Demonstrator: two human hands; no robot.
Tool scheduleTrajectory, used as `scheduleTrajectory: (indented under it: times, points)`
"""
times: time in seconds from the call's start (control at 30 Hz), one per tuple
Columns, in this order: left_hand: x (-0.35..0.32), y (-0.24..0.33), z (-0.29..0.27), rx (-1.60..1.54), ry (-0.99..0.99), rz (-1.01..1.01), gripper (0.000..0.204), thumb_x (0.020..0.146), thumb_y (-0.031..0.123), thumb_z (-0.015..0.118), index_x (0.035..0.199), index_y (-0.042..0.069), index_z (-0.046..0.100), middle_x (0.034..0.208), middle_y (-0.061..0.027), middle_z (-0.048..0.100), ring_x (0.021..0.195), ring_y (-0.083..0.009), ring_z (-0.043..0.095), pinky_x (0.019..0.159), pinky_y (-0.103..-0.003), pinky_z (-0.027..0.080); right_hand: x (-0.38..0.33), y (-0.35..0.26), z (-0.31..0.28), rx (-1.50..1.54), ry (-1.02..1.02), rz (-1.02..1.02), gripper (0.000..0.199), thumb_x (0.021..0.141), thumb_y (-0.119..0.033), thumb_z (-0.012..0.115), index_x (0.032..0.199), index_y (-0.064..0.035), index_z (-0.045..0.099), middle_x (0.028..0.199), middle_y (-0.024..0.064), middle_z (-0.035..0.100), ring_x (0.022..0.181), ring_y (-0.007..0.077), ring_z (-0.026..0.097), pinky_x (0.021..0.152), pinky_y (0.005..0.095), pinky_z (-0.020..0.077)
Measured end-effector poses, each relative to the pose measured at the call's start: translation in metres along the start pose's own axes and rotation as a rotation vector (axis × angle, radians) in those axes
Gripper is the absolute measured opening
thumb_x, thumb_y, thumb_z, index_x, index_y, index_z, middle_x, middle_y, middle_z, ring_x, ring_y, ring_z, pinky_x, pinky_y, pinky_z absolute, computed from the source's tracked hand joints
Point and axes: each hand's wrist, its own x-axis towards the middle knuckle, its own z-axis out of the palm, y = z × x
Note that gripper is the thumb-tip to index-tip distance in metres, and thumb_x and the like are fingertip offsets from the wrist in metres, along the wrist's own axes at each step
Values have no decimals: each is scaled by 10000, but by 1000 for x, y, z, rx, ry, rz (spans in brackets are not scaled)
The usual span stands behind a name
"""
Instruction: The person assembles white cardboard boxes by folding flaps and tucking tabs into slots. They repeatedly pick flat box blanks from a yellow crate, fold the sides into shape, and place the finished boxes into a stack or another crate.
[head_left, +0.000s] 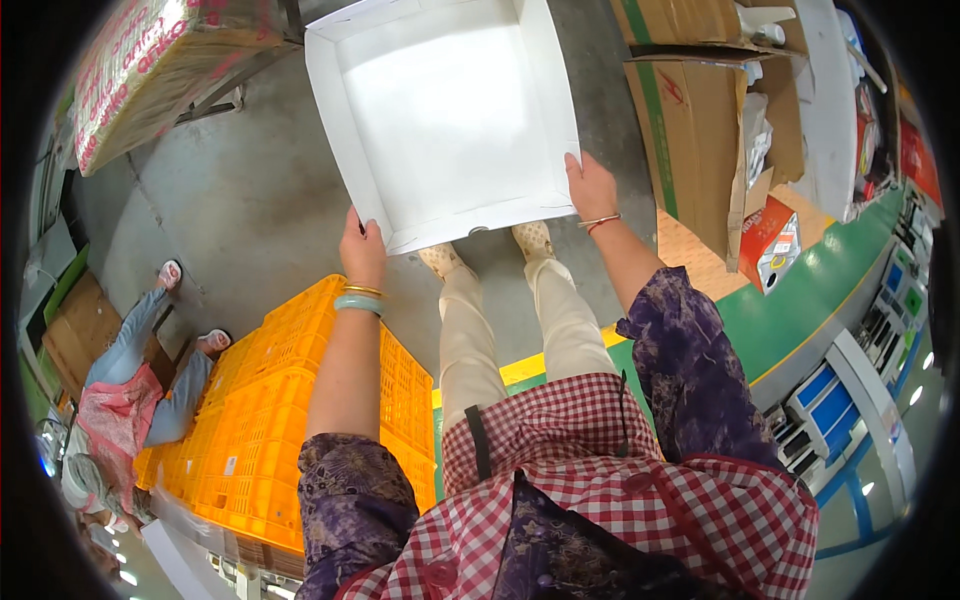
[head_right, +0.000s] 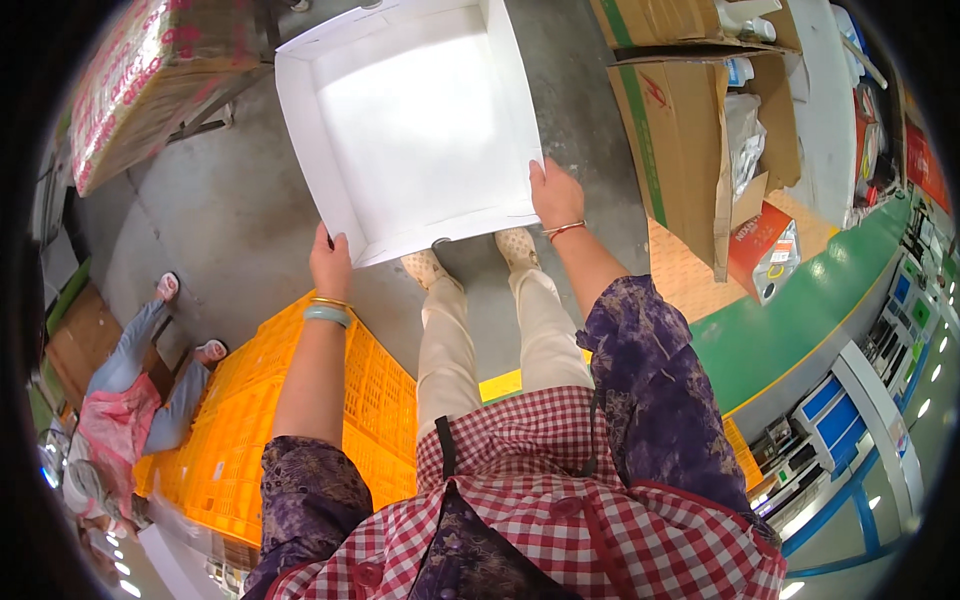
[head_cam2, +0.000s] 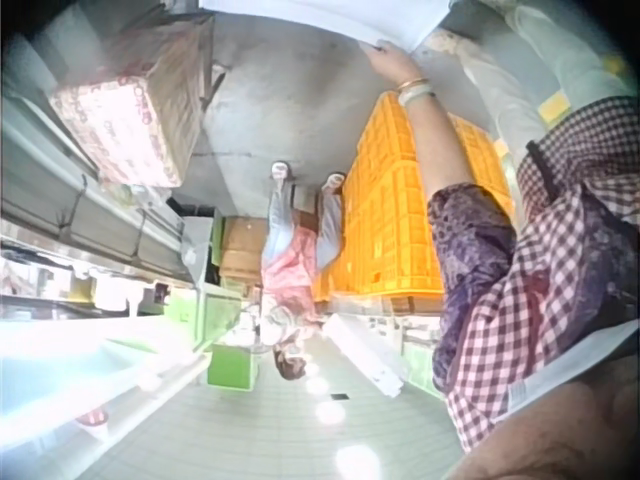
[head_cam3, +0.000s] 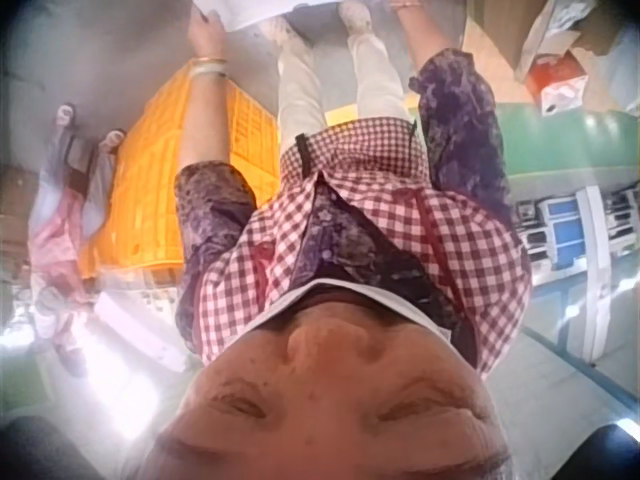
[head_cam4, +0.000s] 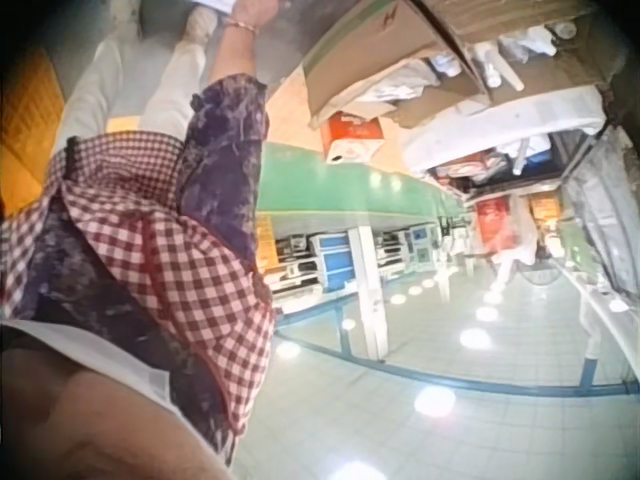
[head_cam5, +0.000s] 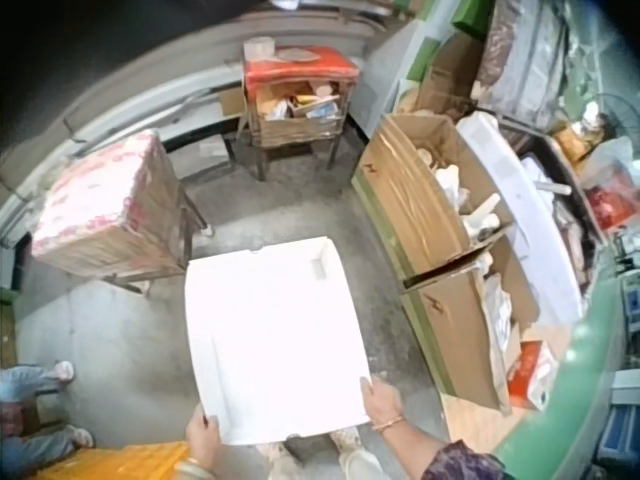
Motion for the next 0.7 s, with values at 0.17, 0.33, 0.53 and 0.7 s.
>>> scheduleTrajectory:
  times: [0.17, 0.33, 0.53, 0.7]
  points:
    - [-5, -25, 8, 337, -112, 14, 349, 862, 216, 483, 1143, 14, 526, 964, -233, 633, 871, -398, 606, 767, -449, 480, -4, 27, 11, -146, -139, 23, 403, 904, -383, 410, 1005, -40, 596, 953, 242, 624, 895, 413, 586, 792, 499, 450]
    - [-4, -27, 18, 321, -122, 1, 372, 868, 245, 470, 1138, -5, 524, 989, -245, 624, 912, -422, 586, 803, -469, 468, -2, 32, 17, -98, -122, 10, 395, 900, -364, 422, 1012, -27, 596, 971, 244, 621, 914, 408, 583, 808, 496, 448]
    - [1, -30, 29, 337, -158, -50, 366, 871, 239, 474, 1137, -6, 528, 1015, -248, 617, 940, -417, 580, 826, -464, 460, 5, 35, 19, -104, -174, -4, 357, 891, -315, 463, 1055, -26, 592, 987, 249, 615, 940, 404, 575, 813, 492, 446]
    - [9, -25, 28, 345, -216, -116, 399, 869, 250, 504, 1176, -4, 514, 1048, -236, 616, 988, -398, 574, 863, -437, 452, 8, 36, 19, -18, -195, 20, 454, 854, -385, 518, 1164, -53, 545, 1041, 234, 614, 980, 398, 571, 843, 467, 445]
